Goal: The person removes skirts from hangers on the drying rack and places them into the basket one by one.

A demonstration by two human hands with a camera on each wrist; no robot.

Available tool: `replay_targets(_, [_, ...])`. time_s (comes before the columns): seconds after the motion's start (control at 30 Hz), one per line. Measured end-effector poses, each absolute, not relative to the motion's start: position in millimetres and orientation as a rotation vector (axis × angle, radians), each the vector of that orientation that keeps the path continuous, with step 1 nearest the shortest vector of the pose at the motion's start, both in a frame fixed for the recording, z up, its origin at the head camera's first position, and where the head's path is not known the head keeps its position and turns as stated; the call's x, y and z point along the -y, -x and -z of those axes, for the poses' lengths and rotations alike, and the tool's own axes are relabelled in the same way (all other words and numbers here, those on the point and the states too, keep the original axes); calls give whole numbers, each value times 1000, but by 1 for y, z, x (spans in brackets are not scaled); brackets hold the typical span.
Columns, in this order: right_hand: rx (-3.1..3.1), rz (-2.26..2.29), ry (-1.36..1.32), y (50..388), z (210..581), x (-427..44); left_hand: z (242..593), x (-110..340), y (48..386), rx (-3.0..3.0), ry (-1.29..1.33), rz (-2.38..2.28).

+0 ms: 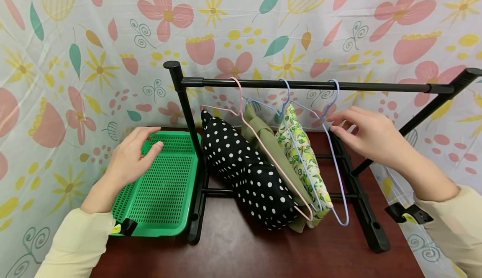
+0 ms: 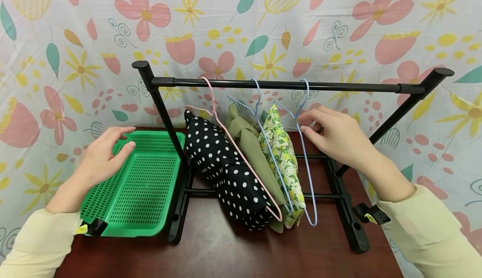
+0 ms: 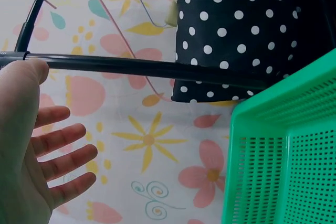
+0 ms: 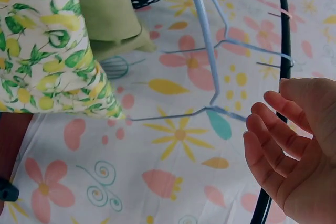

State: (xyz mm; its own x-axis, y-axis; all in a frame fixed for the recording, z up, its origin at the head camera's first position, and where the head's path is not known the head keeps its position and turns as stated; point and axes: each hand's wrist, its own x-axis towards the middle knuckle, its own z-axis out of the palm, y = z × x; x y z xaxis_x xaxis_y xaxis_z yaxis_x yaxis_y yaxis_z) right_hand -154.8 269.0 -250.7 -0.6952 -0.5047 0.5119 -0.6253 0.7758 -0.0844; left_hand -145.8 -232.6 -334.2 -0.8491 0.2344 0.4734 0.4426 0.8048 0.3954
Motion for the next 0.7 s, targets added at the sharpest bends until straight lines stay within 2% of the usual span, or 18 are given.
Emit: replay_targets(0.7, [2532, -470, -906, 169, 240, -232, 359, 207, 156, 2528, 537, 813])
